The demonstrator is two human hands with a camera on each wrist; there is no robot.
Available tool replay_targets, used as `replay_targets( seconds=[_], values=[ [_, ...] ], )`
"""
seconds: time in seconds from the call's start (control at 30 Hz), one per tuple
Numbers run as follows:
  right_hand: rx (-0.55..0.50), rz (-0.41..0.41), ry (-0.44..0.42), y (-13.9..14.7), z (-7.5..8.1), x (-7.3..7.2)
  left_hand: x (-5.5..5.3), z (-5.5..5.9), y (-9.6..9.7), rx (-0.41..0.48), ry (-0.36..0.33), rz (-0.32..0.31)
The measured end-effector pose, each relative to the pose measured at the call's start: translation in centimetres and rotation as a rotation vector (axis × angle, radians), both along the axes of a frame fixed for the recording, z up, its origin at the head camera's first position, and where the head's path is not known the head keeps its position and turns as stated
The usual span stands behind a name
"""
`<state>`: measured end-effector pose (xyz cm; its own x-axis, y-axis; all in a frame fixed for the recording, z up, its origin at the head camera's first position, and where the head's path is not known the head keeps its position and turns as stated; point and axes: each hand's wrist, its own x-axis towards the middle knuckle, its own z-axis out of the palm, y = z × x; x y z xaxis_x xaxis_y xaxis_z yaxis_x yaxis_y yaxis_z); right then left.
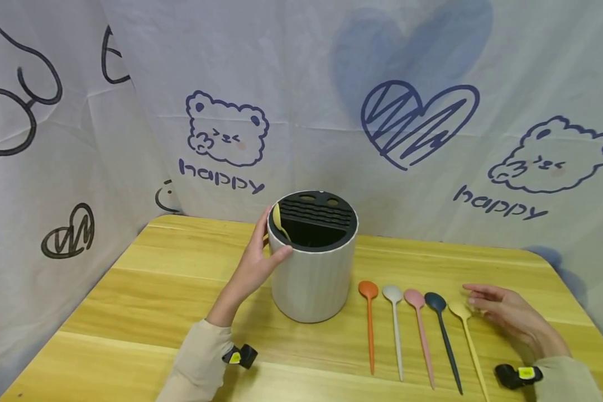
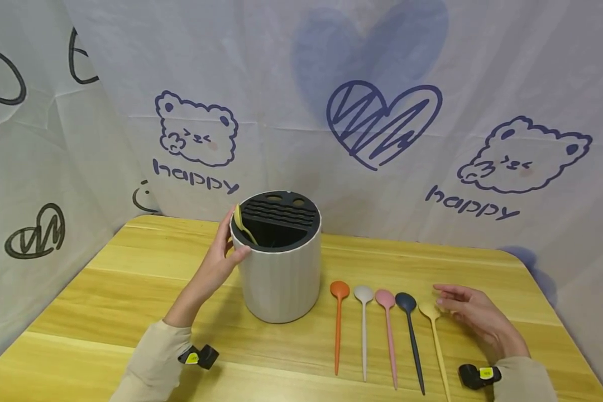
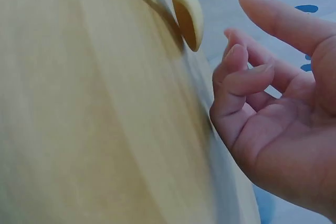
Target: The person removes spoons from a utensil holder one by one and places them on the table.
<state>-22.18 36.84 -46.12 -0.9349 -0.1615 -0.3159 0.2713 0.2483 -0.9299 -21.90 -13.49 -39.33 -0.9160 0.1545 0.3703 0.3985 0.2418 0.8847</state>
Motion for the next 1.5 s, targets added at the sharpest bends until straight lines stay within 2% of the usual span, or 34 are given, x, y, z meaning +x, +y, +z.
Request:
replay_targets(
  seconds=[0.07, 0.17, 0.33, 0.57, 0.67, 0.83, 0.93, 1.03, 1.17, 1.33, 1.4, 1.5],
  values=[
    [-0.015, -0.051, 0.029, -0.2, 0.2, 0.0, 0.0, 0.0, -0.1, -0.002, -0.001, 0.001],
    [0.038, -0.087, 0.088, -0.8, 0.9, 0.1, 0.1, 0.1, -0.2, -0.003, 0.002, 0.000],
    [0.218, -0.047, 0.191, -3.3, 2.8, 0.5, 0.1, 0.1, -0.4, -0.004, 0.010, 0.000],
    [0.328, 0.023, 0.305, -8.9, 5.3, 2.2, 0.1, -0.1, -0.8, -0.001, 0.012, -0.003],
    [0.316, 0.046, 0.341, -11.1, 5.9, 2.8, 0.1, 0.0, -0.8, -0.003, 0.014, 0.000],
    [0.226, 0.090, 0.400, -14.1, 6.4, 3.7, 0.1, 0.2, -0.7, 0.004, 0.014, 0.005],
    [0.189, 0.101, 0.422, -15.2, 6.7, 4.1, -0.2, 0.1, -0.2, 0.015, 0.010, -0.006],
    [0.195, 0.090, 0.432, -15.8, 7.0, 4.3, -0.3, -0.2, 0.4, 0.029, 0.006, -0.017],
    [0.247, 0.108, 0.463, -16.9, 7.4, 4.0, -0.1, -0.5, 0.7, 0.025, -0.004, -0.013],
    [0.300, 0.251, 0.513, -18.3, 8.1, 2.9, 0.1, -0.1, 0.3, 0.014, -0.005, 0.000],
    [0.286, 0.286, 0.495, -18.6, 8.6, 2.5, 0.0, -0.1, 0.1, 0.017, -0.002, -0.003],
    [0.261, 0.281, 0.491, -19.0, 10.0, 1.9, -0.1, -0.1, 0.0, 0.020, 0.007, -0.006]
  ],
)
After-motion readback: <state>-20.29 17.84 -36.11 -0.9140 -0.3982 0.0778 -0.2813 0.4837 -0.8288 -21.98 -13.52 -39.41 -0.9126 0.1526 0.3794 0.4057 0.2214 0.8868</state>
